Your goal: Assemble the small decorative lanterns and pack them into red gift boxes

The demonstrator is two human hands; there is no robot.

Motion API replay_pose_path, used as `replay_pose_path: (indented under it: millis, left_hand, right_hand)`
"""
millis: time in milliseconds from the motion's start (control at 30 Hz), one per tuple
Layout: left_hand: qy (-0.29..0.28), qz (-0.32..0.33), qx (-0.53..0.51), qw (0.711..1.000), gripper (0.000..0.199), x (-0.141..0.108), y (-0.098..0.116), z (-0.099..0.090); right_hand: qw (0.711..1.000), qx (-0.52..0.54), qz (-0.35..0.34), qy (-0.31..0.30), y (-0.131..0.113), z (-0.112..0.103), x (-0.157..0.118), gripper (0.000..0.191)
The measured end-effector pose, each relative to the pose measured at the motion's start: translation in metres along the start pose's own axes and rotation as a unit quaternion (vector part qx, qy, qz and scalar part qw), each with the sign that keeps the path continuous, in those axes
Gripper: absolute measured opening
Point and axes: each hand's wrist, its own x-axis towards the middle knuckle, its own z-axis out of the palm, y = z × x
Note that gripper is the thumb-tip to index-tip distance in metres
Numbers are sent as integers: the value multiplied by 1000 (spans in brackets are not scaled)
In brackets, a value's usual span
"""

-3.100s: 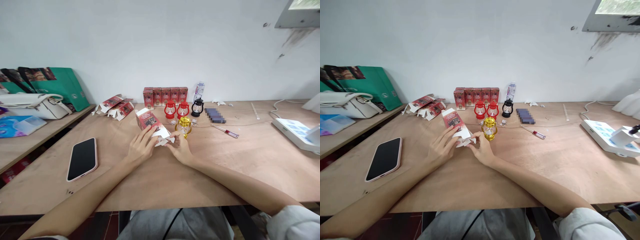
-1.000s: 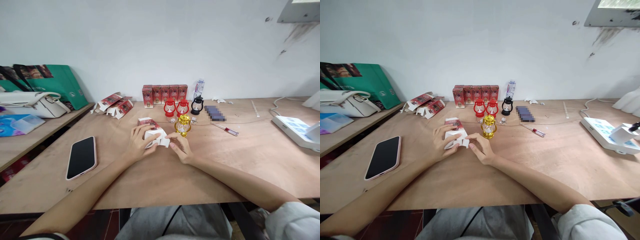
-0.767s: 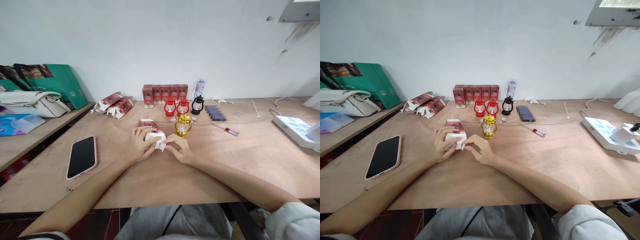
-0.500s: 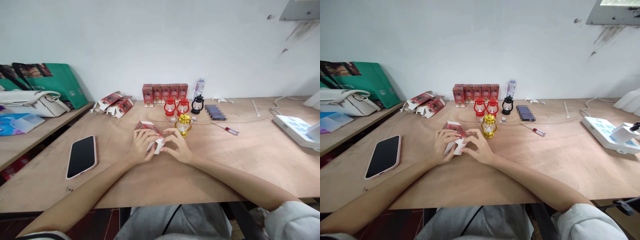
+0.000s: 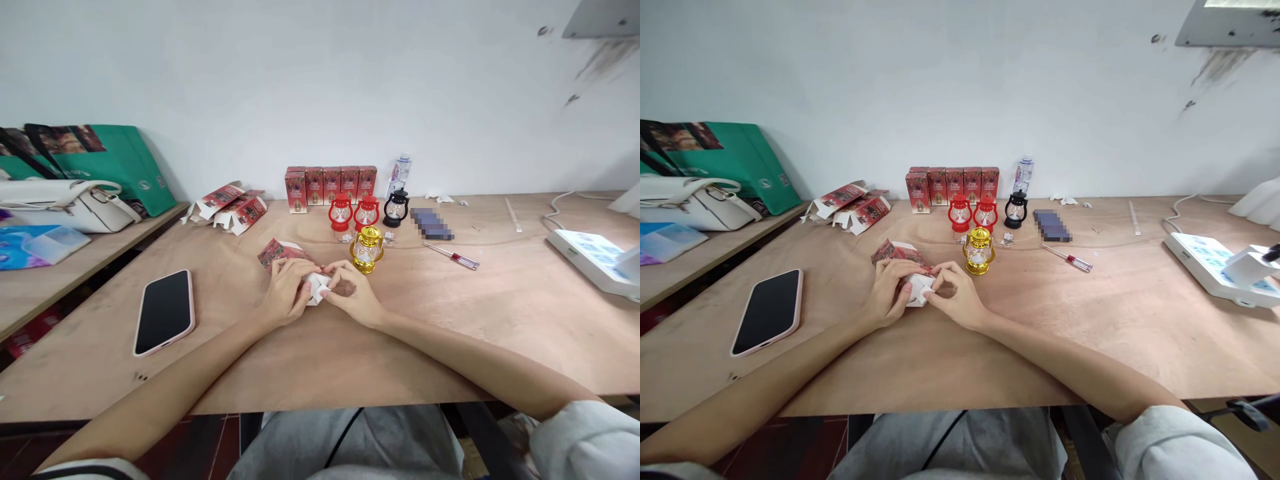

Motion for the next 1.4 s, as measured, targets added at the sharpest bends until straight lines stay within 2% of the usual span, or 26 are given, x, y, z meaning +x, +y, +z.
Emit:
replay_pose_path:
  millis: [367, 733, 1167, 1400]
  left_hand:
    - [63, 73, 2, 995, 25, 5, -1, 0]
    - [63, 125, 20, 990, 28, 7, 5, -3]
    - [59, 134, 29, 989, 30, 5, 5, -1]
    - [84, 81, -15, 993, 29, 5, 6, 0]
  right_hand:
    - [1000, -3, 19, -10, 1, 2, -3, 27]
    - [1000, -6, 25, 11, -2, 6, -5, 26]
    - [996, -1, 75, 50, -5, 15, -8, 23]
    - [995, -8, 69, 70, -7, 17, -7, 30]
